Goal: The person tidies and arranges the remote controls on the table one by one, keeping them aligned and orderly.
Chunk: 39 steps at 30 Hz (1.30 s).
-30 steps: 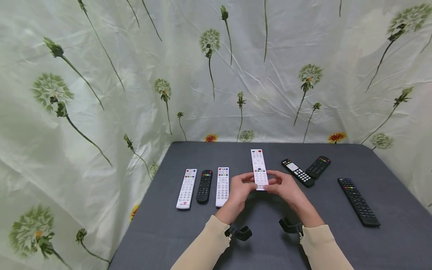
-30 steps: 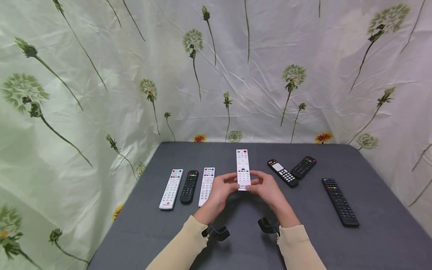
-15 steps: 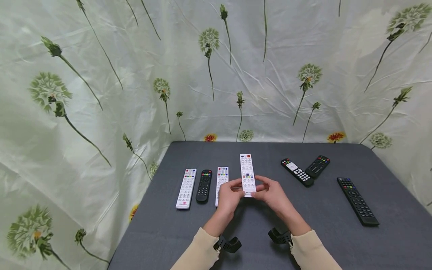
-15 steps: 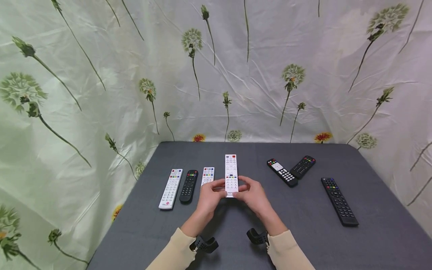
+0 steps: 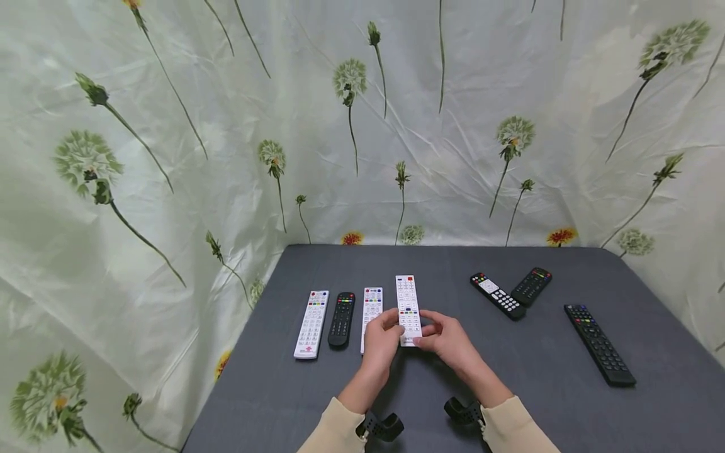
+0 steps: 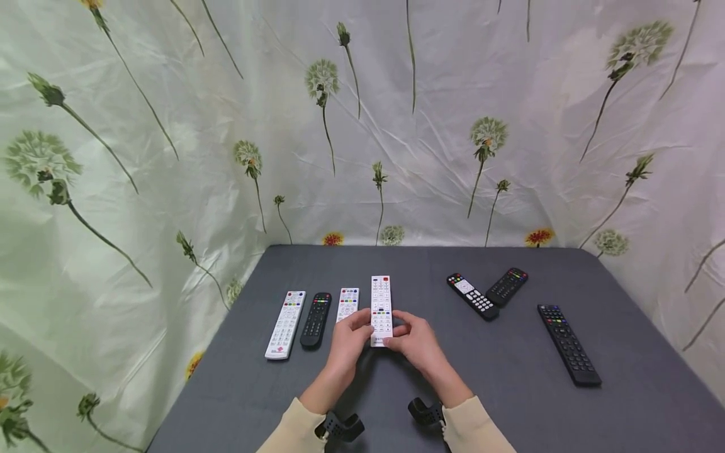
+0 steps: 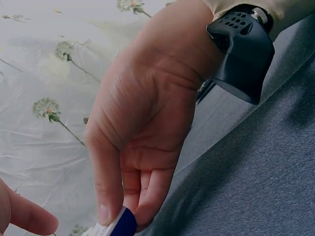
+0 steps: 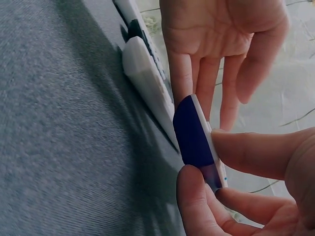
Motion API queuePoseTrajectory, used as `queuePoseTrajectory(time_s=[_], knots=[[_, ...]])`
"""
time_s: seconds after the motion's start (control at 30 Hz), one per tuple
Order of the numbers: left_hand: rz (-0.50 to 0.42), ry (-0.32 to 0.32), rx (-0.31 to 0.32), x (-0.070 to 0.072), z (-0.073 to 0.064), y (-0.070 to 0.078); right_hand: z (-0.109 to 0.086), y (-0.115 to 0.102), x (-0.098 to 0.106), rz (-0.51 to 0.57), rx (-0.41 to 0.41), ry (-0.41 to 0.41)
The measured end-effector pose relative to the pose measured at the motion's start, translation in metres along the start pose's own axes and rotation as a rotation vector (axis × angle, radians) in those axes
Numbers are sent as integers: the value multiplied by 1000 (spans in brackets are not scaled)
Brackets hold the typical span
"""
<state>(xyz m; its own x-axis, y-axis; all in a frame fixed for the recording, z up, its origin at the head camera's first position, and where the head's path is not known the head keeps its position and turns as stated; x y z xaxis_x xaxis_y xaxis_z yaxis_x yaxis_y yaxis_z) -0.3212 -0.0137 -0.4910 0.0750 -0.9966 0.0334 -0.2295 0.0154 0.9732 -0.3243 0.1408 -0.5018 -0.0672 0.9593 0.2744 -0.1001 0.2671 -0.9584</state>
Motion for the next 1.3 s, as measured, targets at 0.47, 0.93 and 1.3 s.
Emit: queuePoseTrajectory(time_s=[0.47, 0.93, 1.3], knots=[[-9, -17, 32, -2, -6, -4, -4, 2, -7, -69, 9, -34], [-50, -53, 39, -4, -10, -4, -6, 2, -13, -79, 36, -48], [-48, -34, 18, -6, -10, -1, -4, 2, -16, -151, 57, -59]])
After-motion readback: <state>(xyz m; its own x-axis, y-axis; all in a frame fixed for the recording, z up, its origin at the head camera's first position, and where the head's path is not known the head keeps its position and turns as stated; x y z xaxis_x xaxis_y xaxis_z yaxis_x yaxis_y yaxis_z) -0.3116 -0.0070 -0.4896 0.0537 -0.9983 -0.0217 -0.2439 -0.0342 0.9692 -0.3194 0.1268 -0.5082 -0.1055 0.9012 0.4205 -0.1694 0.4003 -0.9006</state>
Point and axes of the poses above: each hand's wrist, its own z-axis towards the middle knuckle, its own x-axis out of the back of the hand, y = z × x, the point moved 10 cm from there along z, towards the middle knuckle, and after that the axes turned 10 degrees about x, right-handed, at the moved point
